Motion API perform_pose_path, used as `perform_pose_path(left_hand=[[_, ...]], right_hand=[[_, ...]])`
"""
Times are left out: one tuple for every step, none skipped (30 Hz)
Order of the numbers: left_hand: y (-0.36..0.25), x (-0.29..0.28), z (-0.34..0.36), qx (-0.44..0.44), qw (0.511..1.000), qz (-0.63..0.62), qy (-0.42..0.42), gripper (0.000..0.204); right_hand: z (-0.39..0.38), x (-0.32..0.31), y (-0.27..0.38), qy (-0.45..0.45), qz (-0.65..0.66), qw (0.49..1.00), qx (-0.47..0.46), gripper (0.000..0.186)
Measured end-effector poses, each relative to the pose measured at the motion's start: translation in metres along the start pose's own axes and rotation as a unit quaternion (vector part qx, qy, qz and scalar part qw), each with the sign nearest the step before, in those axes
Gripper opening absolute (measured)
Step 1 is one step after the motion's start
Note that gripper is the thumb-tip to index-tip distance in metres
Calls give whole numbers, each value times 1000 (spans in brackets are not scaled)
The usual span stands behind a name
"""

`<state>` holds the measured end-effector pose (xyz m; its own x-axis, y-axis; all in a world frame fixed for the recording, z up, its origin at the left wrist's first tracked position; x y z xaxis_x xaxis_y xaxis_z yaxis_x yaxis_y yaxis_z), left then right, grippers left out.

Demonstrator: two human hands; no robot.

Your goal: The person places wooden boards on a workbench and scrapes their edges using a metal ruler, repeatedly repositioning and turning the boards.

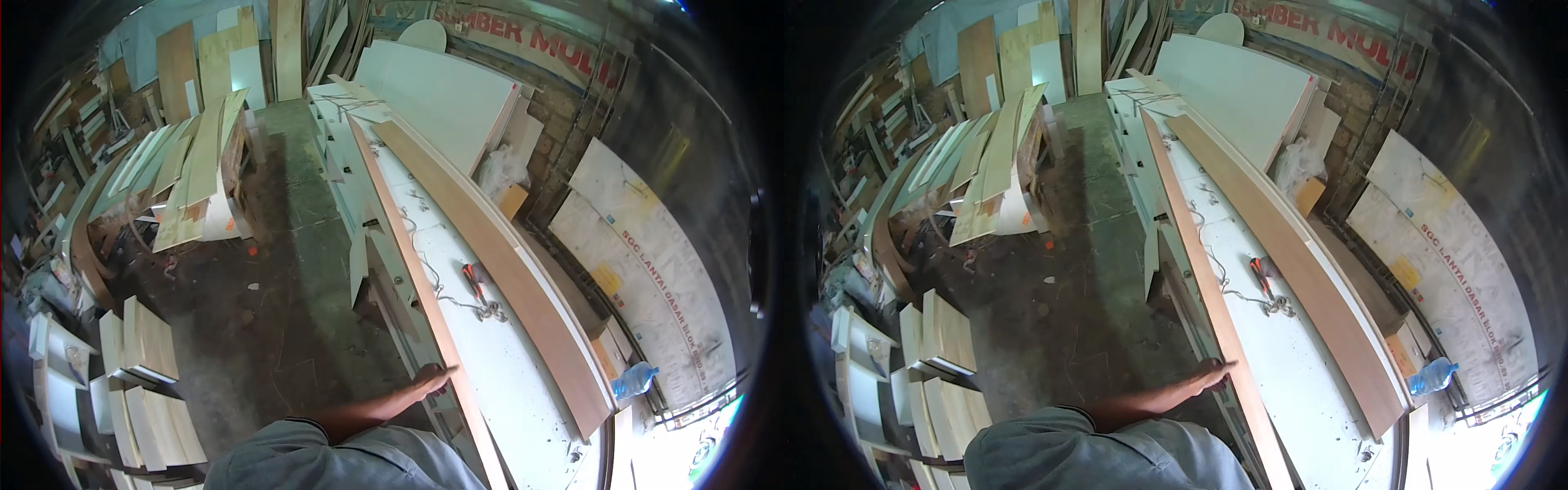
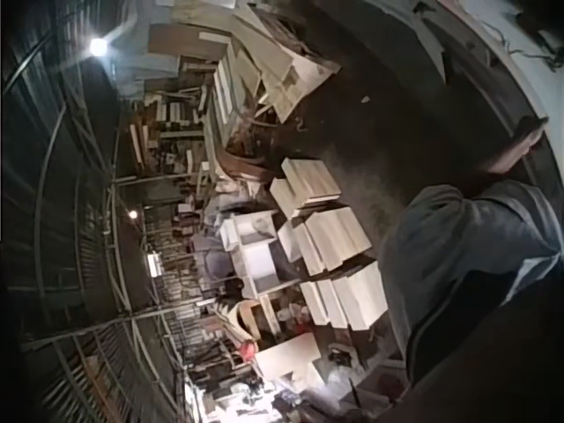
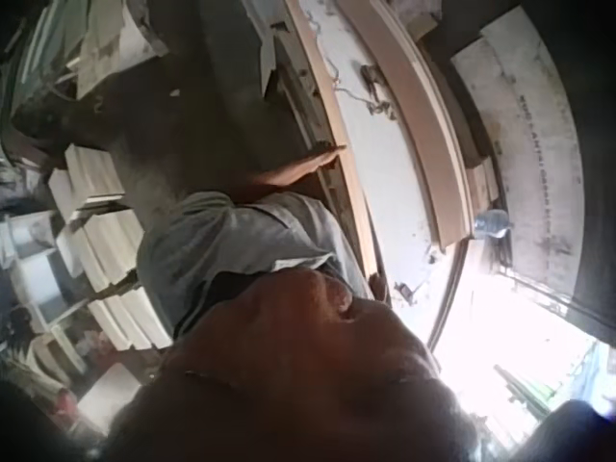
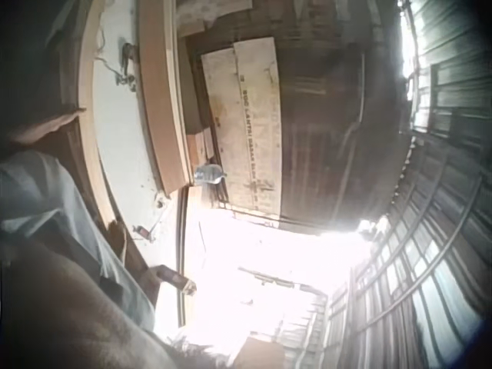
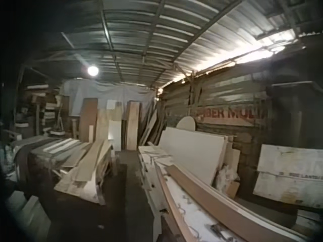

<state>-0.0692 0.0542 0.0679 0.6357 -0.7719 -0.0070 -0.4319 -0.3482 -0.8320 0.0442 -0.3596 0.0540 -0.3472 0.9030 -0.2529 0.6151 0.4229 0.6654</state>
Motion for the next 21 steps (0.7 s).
perform_pose_path(left_hand=[[-17, -20, 1, 12, 1000, -17, -16, 64], [-35, -40, 3, 24, 999, -34, -31, 69], [-47, -63, 9, 27, 996, -61, -59, 70], [-64, -80, 9, 31, 994, -64, -80, 72], [-80, -99, 10, 30, 991, -37, -123, 67], [-89, -121, 8, 29, 984, -11, -174, 61], [-80, -137, 21, 30, 983, -16, -181, 61], [-74, -155, 36, 52, 980, 38, -186, 52], [-70, -167, 50, 70, 975, 95, -187, 43], [-75, -167, 40, 44, 979, 31, -198, 31], [-75, -167, 43, 37, 982, 47, -180, 31], [-75, -172, 47, 32, 983, 60, -170, 31], [-75, -175, 48, 31, 981, 69, -179, 30], [-71, -179, 46, 30, 978, 79, -190, 28], [-58, -185, 49, 32, 981, 42, -186, 28], [-53, -196, 46, 34, 984, 9, -175, 27], [-52, -208, 47, 30, 986, 8, -163, 28], [-62, -215, 34, 25, 990, 12, -141, 30], [-70, -229, 27, -1, 996, -1, -86, 33], [-76, -247, 26, -4, 995, -2, -97, 33], [-82, -262, 32, 1, 994, -51, -99, 32]], right_hand=[[-7, 15, 3, -3, 1, 1000, -4, 74], [-14, 29, 7, -4, 3, 1000, -8, 73], [-20, 46, 13, -1, 0, 1000, -15, 73], [-27, 58, 15, -2, 1, 1000, -17, 73], [-33, 70, 20, -4, 1, 1000, -22, 73], [-39, 84, 25, -2, 0, 1000, -26, 73], [-44, 101, 32, 3, -3, 999, -33, 73], [-48, 118, 38, 11, -9, 999, -39, 73], [-51, 133, 43, 13, -13, 999, -42, 72], [-52, 145, 46, 12, -14, 999, -43, 72], [-53, 157, 49, 11, -14, 999, -46, 72], [-53, 172, 56, 17, -19, 998, -51, 72], [-50, 189, 64, 24, -24, 998, -55, 72], [-47, 206, 70, 30, -27, 997, -58, 72], [-45, 227, 79, 41, -33, 997, -63, 72], [-43, 245, 81, 47, -36, 996, -64, 71], [-39, 264, 91, 53, -40, 995, -69, 71], [-35, 277, 95, 52, -39, 995, -69, 71], [-33, 294, 101, 54, -41, 995, -70, 71], [-30, 314, 107, 64, -43, 995, -71, 71], [-25, 335, 114, 72, -45, 994, -72, 71]])
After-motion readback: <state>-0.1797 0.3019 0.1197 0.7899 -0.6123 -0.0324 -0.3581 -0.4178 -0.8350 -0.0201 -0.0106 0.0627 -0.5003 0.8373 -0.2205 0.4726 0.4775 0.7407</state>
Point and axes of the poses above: each hand's wrist, its own z-axis towards the middle knuckle, its own x-axis out of the palm, y = z × x, the point moved 7 cm from there along z, towards the middle knuckle, and after that the axes turned 2 degrees about y, right-handed, at the moved point
